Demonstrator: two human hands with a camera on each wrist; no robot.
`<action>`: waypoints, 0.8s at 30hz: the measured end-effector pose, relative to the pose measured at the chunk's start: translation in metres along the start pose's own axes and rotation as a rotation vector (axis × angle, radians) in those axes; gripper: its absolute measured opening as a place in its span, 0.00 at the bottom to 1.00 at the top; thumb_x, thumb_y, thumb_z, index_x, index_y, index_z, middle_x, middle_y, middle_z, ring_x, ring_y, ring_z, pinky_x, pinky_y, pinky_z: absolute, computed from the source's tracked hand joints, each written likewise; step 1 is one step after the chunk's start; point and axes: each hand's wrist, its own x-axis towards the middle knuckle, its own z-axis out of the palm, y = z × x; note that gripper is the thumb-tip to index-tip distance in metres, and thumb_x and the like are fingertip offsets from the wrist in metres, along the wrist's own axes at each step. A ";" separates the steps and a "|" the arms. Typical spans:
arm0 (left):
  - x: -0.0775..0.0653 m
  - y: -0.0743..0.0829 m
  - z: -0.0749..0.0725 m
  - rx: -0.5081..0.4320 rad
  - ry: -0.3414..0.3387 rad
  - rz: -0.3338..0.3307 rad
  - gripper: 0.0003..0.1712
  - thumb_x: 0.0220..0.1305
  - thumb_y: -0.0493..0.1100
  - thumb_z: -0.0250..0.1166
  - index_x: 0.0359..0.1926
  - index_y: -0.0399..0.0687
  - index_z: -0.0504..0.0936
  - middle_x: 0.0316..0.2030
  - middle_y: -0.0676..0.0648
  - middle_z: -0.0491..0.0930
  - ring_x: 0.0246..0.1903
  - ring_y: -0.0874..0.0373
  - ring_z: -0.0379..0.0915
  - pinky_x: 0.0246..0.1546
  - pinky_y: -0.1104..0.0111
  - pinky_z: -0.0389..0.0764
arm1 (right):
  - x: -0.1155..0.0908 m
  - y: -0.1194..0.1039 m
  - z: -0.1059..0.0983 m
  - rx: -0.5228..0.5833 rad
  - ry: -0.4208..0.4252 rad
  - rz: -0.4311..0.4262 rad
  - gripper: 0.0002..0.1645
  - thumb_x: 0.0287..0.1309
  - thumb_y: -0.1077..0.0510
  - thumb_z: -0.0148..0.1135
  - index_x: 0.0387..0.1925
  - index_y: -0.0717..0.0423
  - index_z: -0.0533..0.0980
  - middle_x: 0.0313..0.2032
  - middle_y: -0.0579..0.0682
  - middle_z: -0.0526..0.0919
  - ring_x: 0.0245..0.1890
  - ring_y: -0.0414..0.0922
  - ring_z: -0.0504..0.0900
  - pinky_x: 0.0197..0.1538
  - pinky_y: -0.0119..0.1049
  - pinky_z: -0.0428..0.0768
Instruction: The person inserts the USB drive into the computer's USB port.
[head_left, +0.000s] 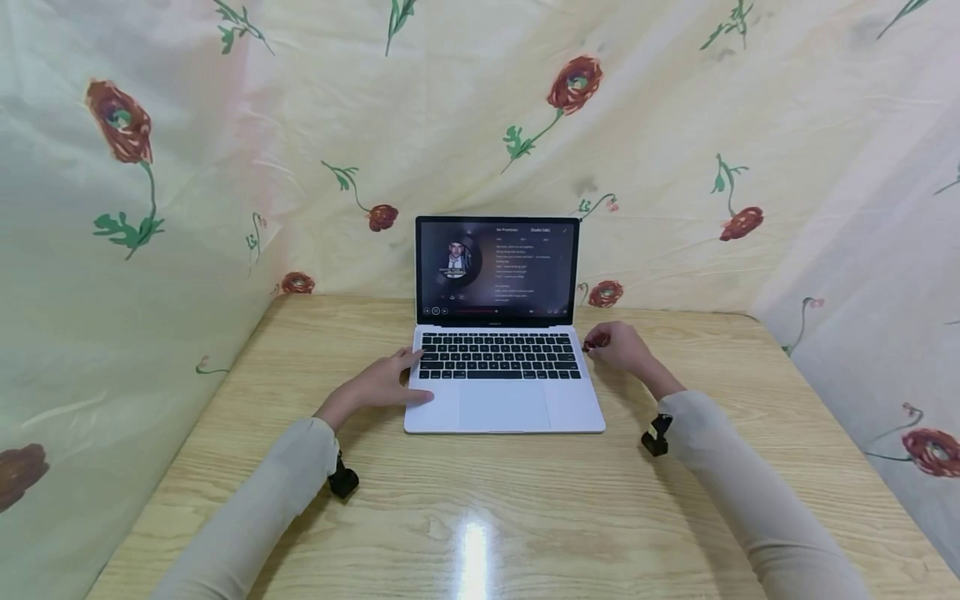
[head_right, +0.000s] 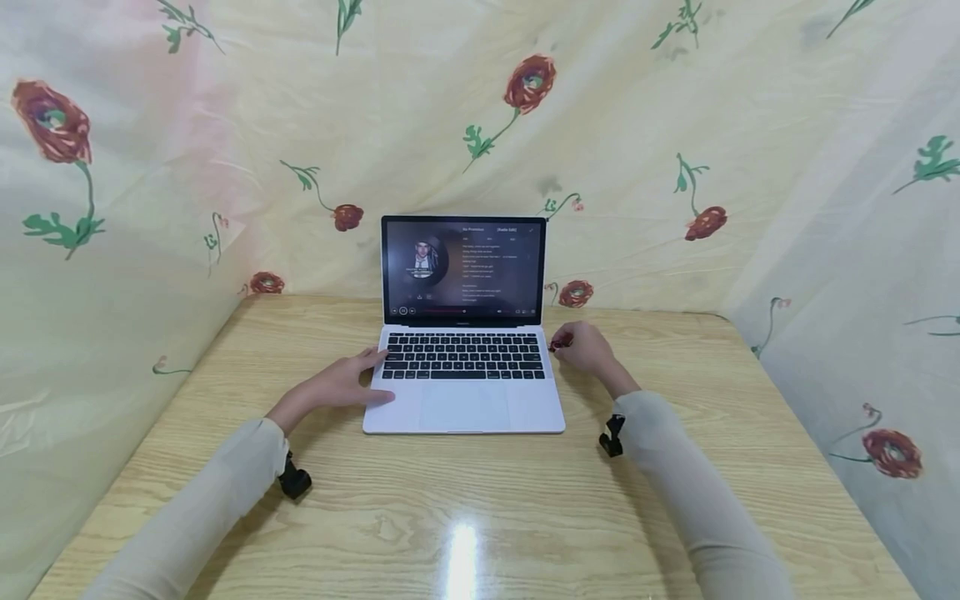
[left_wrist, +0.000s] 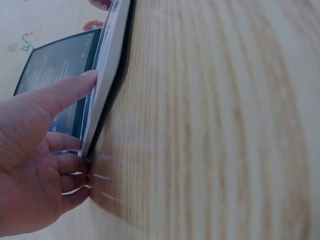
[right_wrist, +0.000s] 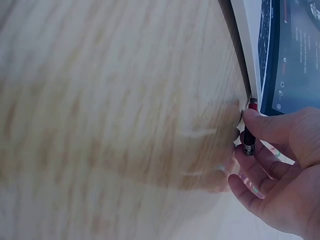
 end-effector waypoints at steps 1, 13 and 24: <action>0.000 0.000 0.000 0.000 0.001 0.001 0.55 0.64 0.62 0.69 0.80 0.43 0.53 0.79 0.30 0.45 0.78 0.34 0.46 0.77 0.44 0.56 | 0.000 0.000 0.000 0.001 -0.001 0.002 0.11 0.61 0.68 0.65 0.45 0.67 0.83 0.41 0.63 0.87 0.42 0.54 0.83 0.48 0.49 0.82; 0.000 0.001 0.000 0.000 0.003 -0.005 0.55 0.64 0.63 0.69 0.80 0.43 0.53 0.80 0.31 0.45 0.78 0.34 0.46 0.77 0.44 0.55 | 0.003 0.005 0.001 0.046 0.008 0.007 0.12 0.60 0.69 0.66 0.45 0.68 0.83 0.42 0.64 0.87 0.42 0.54 0.83 0.49 0.49 0.82; 0.000 0.000 0.000 -0.007 0.001 0.004 0.55 0.64 0.63 0.69 0.80 0.43 0.53 0.79 0.30 0.45 0.78 0.33 0.46 0.77 0.43 0.56 | 0.003 0.006 0.000 0.076 -0.022 0.027 0.13 0.60 0.69 0.67 0.47 0.68 0.83 0.43 0.64 0.86 0.42 0.53 0.83 0.49 0.46 0.82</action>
